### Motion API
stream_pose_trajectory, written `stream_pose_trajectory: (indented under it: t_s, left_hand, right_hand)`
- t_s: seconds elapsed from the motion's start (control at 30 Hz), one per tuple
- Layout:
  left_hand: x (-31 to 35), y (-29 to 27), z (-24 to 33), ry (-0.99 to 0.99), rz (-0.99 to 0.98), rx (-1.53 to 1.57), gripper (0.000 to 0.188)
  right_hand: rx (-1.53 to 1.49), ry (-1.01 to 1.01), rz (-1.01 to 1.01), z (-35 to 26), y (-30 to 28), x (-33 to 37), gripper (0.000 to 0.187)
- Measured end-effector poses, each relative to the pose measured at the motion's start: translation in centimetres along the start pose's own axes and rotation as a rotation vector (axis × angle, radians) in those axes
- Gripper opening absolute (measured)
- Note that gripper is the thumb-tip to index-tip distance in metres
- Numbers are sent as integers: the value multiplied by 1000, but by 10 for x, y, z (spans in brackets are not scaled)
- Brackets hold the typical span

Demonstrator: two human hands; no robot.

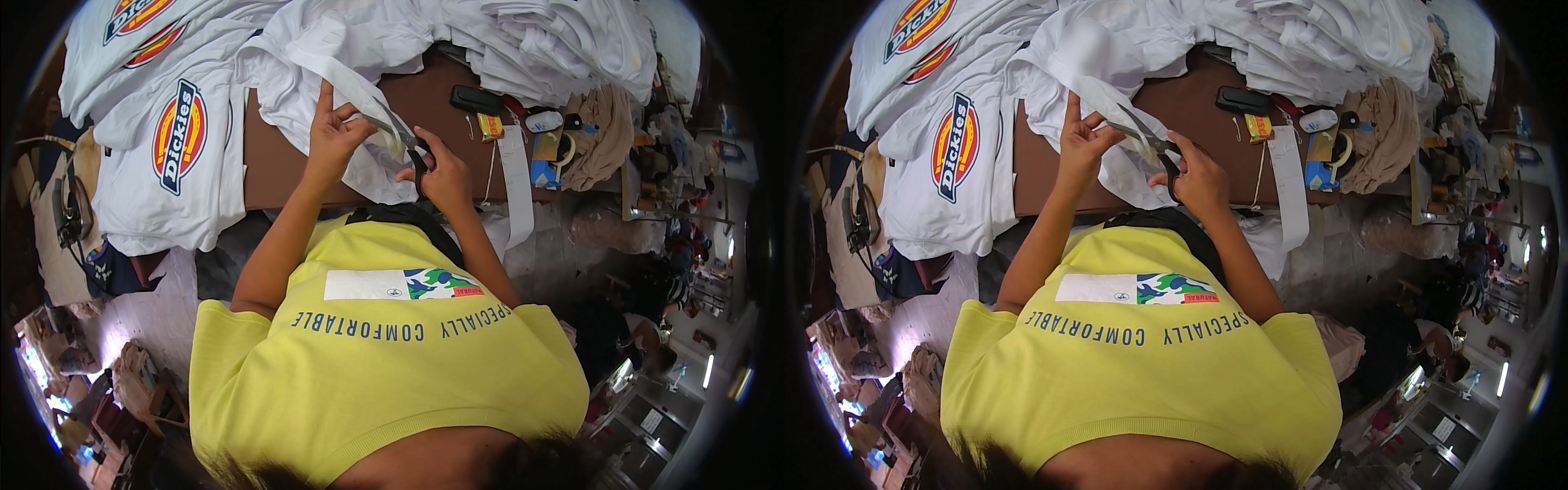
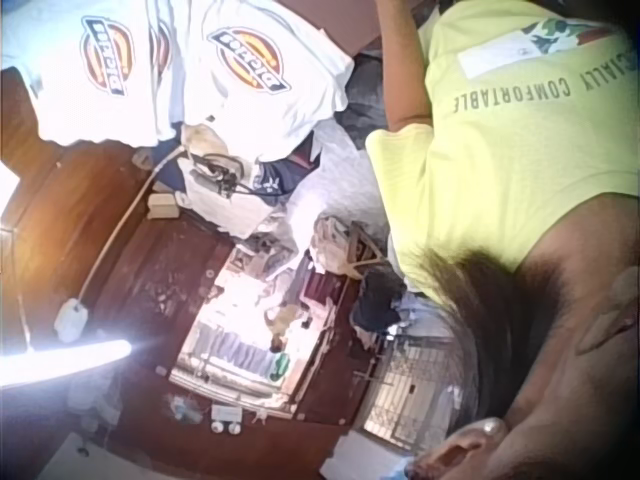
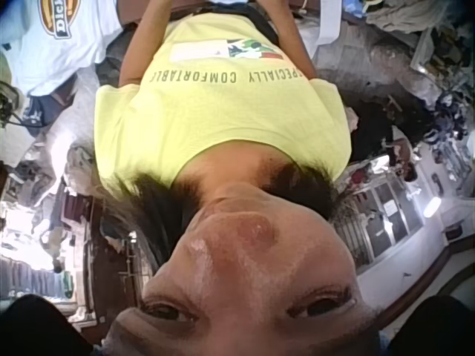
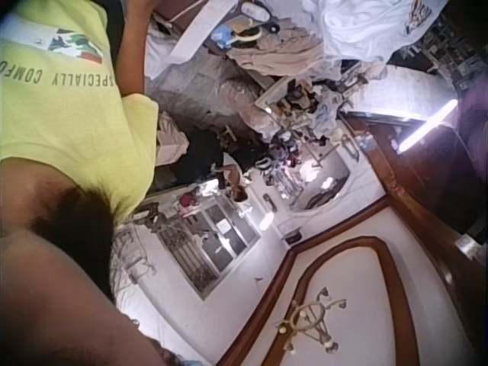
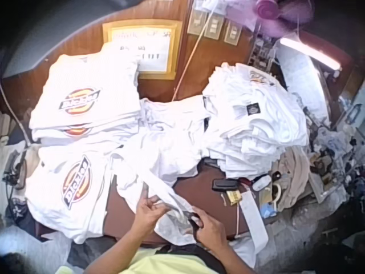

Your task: The person uses shears to trim excess thread and fabric from white shirts, turning them over and inspecting the seams before placing them into a plastic bag.

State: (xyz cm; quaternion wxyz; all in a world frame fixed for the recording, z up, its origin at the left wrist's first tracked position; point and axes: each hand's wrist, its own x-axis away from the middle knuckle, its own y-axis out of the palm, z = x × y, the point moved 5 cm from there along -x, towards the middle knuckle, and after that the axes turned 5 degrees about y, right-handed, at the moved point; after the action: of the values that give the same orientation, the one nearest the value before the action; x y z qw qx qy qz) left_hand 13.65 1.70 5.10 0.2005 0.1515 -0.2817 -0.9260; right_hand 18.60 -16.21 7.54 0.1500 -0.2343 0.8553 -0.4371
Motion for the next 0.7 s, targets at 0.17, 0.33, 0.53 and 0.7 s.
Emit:
stream_pose_trajectory:
  t_s: [0.17, 0.33, 0.53, 0.7]
  left_hand:
    - [1, 5, 1, -5, 3, -4, 93]
    - [-8, 1, 1, 36, 33, -27, 94]
    - [-3, 0, -5, -4, 1, 14, 93]
    - [-2, 4, -7, -24, 8, 23, 93]
  right_hand:
    - [-90, -83, 88, 6, 5, 0, 63]
    - [-122, -67, 114, 26, 14, 7, 63]
    - [3, 51, 12, 4, 2, 2, 71]
    - [-61, 30, 40, 14, 10, 1, 72]
